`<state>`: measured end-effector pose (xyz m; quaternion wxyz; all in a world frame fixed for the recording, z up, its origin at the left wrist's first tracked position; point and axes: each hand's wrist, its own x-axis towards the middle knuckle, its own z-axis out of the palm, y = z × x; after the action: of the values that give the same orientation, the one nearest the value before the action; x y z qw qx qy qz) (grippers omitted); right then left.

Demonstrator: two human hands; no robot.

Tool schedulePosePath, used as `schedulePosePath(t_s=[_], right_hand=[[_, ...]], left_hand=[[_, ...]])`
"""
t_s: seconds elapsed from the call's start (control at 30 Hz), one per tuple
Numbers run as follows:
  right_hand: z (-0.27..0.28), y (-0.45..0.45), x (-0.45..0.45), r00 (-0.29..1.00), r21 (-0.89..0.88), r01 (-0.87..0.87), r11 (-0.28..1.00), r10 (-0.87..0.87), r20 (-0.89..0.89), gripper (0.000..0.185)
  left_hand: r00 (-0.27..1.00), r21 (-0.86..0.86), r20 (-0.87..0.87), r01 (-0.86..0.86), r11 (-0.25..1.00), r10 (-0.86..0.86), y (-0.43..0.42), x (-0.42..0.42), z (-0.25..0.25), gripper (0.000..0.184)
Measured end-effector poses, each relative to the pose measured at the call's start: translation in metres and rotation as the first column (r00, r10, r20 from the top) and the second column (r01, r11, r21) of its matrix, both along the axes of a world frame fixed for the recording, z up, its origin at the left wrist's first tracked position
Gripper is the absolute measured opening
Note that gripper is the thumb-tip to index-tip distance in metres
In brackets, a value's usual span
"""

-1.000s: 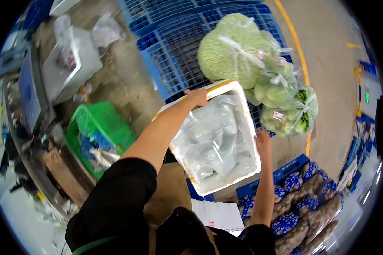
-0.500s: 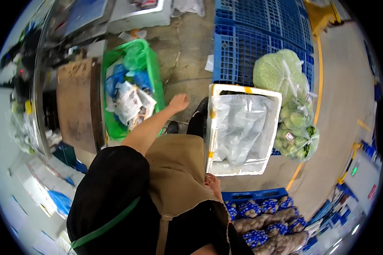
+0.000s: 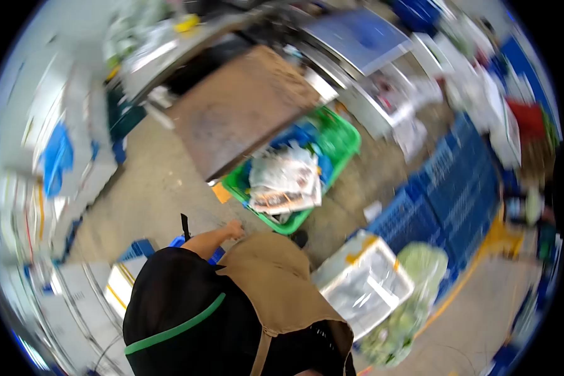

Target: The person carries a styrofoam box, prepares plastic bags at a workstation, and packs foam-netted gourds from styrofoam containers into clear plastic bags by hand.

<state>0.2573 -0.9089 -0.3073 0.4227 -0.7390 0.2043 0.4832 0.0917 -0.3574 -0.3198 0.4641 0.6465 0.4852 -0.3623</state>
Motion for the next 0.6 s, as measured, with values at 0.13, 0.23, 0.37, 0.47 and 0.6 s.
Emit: schedulePosePath(t_s=[0.13, 0.23, 0.37, 0.47, 0.6], right_hand=[[0.014, 0.057, 0.095, 0.995, 0.119, 0.042, 0.992, -0.031, -0.099, 0.029], [0.074, 0.139, 0.149, 0.959, 0.166, 0.272, 0.948, -0.252, -0.128, 0.037], [0.073, 0.191, 0.164, 0.997, 0.219, 0.064, 0.974, -0.070, 0.017, 0.031], [0.068, 0.223, 0.148, 1.000, 0.211, 0.002, 0.978, 0.002, -0.023, 0.030], [0.065, 0.269, 0.086, 0.999, 0.131, -0.039, 0.991, 0.041, -0.012, 0.024]], left_hand=[[0.988, 0.076, 0.148, -0.057, 0.996, 0.045, -0.047, -0.006, 0.023, 0.034], [0.989, 0.162, 0.145, -0.008, 0.987, -0.016, -0.047, -0.029, 0.021, 0.036], [0.994, 0.238, 0.007, -0.107, 0.965, 0.109, -0.029, -0.062, 0.031, 0.035], [0.945, 0.260, 0.012, -0.320, 0.911, 0.328, -0.009, -0.085, 0.041, 0.034], [0.905, 0.251, 0.075, -0.424, 0.870, 0.419, 0.045, -0.120, 0.037, 0.034]])
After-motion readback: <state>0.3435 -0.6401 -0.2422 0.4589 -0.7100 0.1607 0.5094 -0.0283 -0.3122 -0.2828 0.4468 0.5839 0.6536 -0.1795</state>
